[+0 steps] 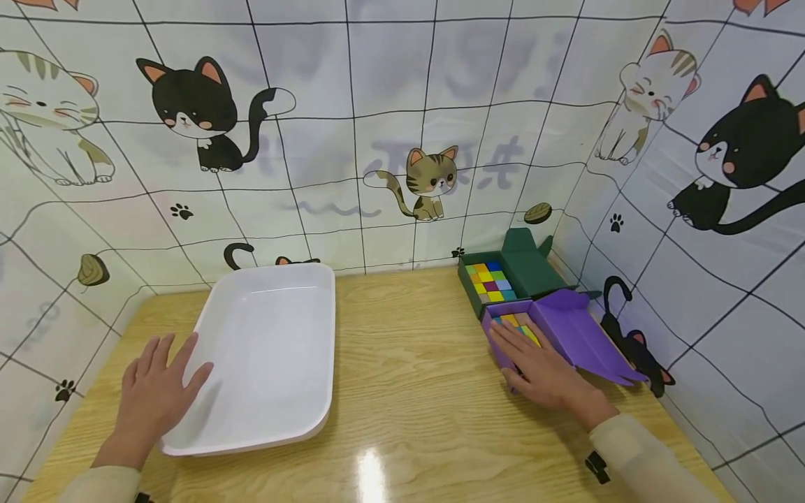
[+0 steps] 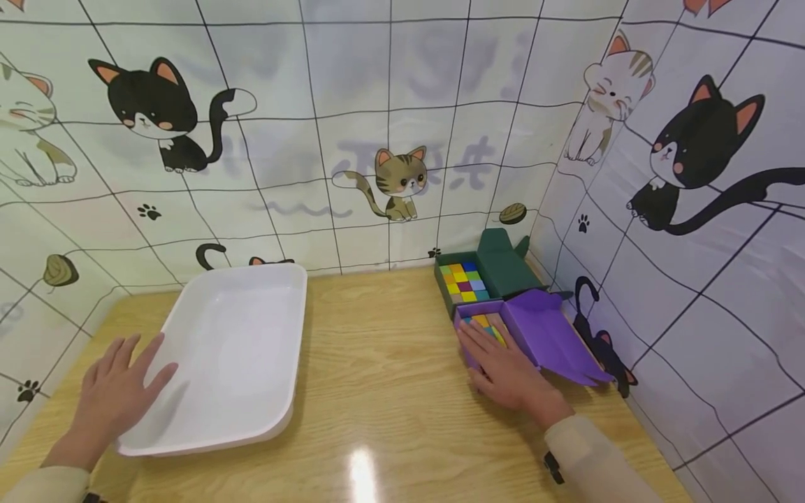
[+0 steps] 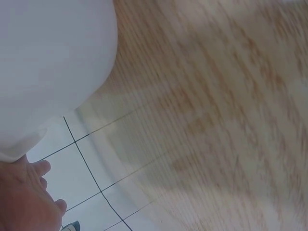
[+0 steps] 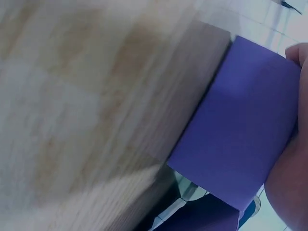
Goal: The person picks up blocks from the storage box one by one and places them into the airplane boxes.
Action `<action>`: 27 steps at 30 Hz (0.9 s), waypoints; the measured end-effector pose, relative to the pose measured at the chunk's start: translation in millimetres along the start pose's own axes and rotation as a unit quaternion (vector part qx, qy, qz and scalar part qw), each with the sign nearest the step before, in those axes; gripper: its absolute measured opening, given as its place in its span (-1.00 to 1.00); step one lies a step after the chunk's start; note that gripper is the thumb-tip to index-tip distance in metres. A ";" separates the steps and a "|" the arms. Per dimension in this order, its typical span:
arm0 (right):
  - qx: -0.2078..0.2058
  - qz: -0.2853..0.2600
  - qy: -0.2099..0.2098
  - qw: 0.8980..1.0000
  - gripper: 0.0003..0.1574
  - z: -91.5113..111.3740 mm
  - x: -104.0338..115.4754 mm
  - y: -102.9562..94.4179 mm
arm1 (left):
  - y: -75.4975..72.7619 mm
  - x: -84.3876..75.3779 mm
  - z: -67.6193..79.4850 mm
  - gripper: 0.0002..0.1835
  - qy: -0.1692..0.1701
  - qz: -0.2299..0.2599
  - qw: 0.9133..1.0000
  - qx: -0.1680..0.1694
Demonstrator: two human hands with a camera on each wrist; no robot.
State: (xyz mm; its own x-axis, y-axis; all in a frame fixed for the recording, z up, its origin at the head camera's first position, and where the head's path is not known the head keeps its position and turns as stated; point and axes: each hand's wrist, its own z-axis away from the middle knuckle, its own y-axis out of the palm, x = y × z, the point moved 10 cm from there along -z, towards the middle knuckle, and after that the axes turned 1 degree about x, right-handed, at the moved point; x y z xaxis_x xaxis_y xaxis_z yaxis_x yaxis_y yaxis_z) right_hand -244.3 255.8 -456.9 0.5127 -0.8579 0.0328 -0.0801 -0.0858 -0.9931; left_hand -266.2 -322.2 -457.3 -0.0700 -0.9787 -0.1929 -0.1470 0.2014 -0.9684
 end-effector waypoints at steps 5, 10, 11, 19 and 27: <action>-0.022 -0.011 0.003 1.000 -0.22 -0.4 -0.3 -5.7 | -0.8 -2.3 -0.3 -0.23 0.002 0.003 1.000 0.000; -0.023 -0.001 0.008 1.000 -0.19 -1.8 2.1 -3.9 | -1.6 -2.4 0.9 -0.23 0.005 0.003 1.000 -0.005; -0.020 0.002 0.010 1.000 -0.19 -2.1 2.8 -3.1 | -2.0 -2.8 1.2 -0.24 0.006 0.004 1.000 -0.006; -0.021 -0.002 0.003 1.000 -0.22 -1.8 7.1 -1.3 | -4.1 -4.5 2.5 -0.24 0.006 0.005 1.000 -0.009; -0.044 0.008 -0.026 0.999 -0.22 0.8 12.6 -5.3 | -4.1 -4.8 1.5 -0.23 0.003 0.001 1.000 -0.005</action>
State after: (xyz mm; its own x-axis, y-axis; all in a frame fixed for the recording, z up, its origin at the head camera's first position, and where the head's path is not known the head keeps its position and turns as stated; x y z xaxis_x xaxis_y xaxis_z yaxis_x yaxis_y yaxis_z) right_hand -236.7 245.9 -451.3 0.5542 -0.8323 0.0080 -0.1623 -0.1175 -0.9797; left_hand -263.9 -318.4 -452.6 -0.0766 -0.9779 -0.1944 -0.1559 0.2044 -0.9664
